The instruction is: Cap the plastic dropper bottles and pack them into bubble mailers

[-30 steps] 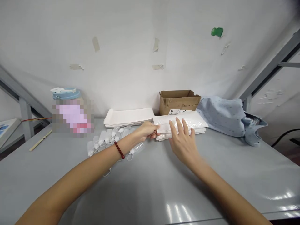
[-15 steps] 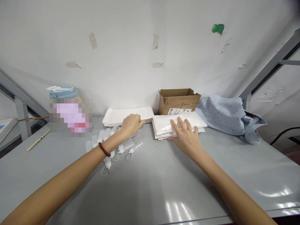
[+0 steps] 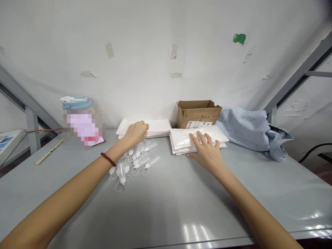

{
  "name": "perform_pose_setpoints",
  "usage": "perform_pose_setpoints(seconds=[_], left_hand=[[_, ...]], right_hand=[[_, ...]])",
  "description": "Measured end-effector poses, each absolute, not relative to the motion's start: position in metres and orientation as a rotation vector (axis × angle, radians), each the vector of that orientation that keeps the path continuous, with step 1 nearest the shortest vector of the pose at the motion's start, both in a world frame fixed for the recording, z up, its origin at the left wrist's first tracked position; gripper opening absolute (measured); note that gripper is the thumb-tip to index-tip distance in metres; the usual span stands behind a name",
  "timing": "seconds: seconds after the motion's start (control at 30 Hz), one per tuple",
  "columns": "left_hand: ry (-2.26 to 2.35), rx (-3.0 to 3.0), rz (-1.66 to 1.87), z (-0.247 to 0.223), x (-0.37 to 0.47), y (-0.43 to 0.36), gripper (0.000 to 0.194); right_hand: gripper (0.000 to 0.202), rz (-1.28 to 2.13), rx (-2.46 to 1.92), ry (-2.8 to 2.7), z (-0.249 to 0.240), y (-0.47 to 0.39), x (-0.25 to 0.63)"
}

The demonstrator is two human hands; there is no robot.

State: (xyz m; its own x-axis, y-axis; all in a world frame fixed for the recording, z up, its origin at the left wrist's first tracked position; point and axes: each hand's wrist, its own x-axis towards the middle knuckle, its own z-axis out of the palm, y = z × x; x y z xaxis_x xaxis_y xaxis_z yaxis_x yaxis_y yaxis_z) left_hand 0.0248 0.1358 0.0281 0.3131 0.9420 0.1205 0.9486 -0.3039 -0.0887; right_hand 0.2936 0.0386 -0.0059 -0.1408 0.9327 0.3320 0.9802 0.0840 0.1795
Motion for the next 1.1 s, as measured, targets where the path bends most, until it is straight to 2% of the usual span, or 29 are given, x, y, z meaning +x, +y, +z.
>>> perform_pose_setpoints(seconds=[0.23,0.33,0.43,0.53,0.63,0.73,0.87,1.0,1.1], left_hand=[[-1.591,-2.365,-0.128,0.027,0.031,0.138,0.027],[-1.574,-2.271,-0.270,0.036,0.027,0.138,0.018],[-1.509,-2.178,-0.472,0.042,0.021,0.124,0.025],[-1.351,-2.152,-0.633,0.039,0.015,0.097,0.025],[-1.134,-2.188,-0.707,0.027,0.015,0.064,0.020],[-0.833,-2.233,-0.783,0.011,0.018,0.037,0.018],[-0.623,-2.331,-0.928,0.002,0.021,0.019,0.016],[-0.884,-2.403,-1.069,0.011,0.011,0.024,0.005],[-1.401,-2.252,-1.338,0.020,-0.011,0.037,0.019]], right_hand=[[0.068,-0.562,-1.936,-2.200,-0.008,0.039,0.293],[0.067,-0.571,-1.922,-2.198,-0.012,0.039,0.293],[0.067,-0.571,-1.911,-2.194,-0.015,0.041,0.294],[0.079,-0.566,-1.884,-2.174,-0.013,0.040,0.290],[0.092,-0.620,-1.606,-2.093,-0.006,0.032,0.279],[0.077,-0.731,-1.227,-2.075,0.001,0.017,0.263],[0.056,-0.770,-1.016,-2.202,-0.001,0.004,0.252],[0.036,-0.769,-0.899,-2.181,-0.004,0.007,0.258],[0.037,-0.758,-0.910,-2.161,0.000,0.009,0.263]])
